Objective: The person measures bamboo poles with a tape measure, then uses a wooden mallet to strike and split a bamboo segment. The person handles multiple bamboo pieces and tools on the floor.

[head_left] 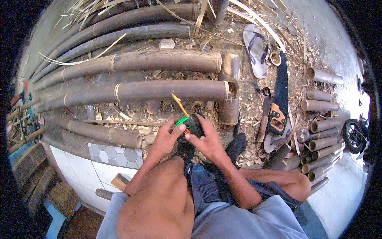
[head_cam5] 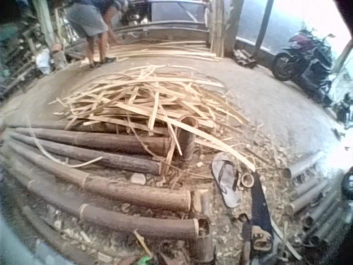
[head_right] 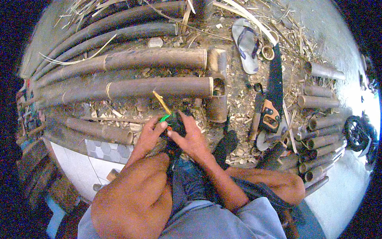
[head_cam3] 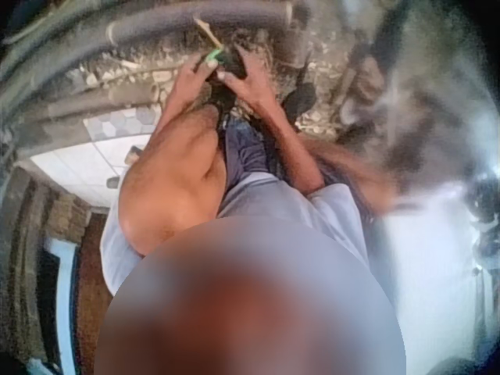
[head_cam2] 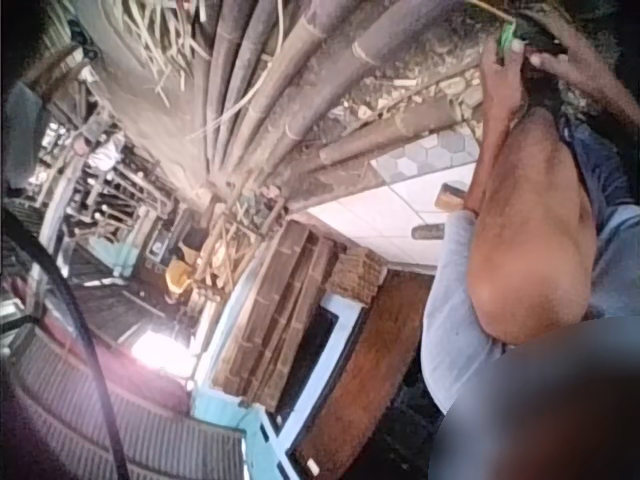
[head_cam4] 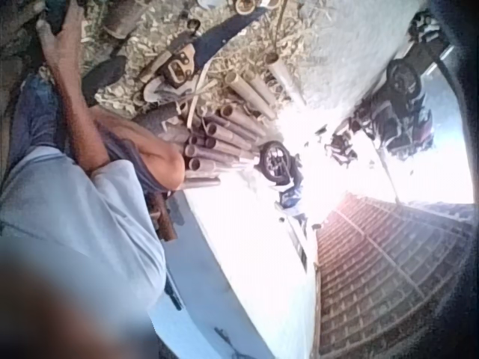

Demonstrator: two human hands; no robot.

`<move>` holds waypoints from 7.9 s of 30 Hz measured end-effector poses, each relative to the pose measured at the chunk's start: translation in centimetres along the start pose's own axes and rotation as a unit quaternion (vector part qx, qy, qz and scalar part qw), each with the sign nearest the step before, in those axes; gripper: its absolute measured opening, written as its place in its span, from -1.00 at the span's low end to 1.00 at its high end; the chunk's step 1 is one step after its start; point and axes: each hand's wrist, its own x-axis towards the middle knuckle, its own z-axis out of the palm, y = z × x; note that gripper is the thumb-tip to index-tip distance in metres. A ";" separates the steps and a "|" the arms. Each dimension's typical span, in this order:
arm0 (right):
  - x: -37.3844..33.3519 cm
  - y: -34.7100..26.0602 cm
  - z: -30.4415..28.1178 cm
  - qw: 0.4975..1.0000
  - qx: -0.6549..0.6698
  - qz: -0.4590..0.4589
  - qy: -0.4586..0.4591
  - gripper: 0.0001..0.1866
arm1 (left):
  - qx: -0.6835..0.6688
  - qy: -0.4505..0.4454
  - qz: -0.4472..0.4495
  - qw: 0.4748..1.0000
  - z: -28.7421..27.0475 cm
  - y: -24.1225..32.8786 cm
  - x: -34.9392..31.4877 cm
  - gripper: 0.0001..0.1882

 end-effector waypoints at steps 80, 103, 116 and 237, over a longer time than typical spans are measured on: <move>-5.4 6.0 -29.9 0.877 -0.416 -0.227 -0.079 -0.19 | -0.329 0.343 0.200 0.857 -34.2 4.4 -0.3 -0.39; -0.7 4.8 -16.2 0.913 -0.368 -0.126 -0.124 -0.26 | -0.199 0.232 0.050 0.951 1.5 1.4 3.1 -0.76; 0.2 7.9 -26.6 0.883 -0.422 -0.189 -0.079 -0.26 | -0.367 0.401 0.168 0.823 -24.8 0.4 1.7 -0.65; -1.7 8.9 -11.3 0.945 -0.275 -0.111 -0.140 -0.17 | -0.005 -0.107 -0.045 0.993 2.7 -0.8 1.1 -0.28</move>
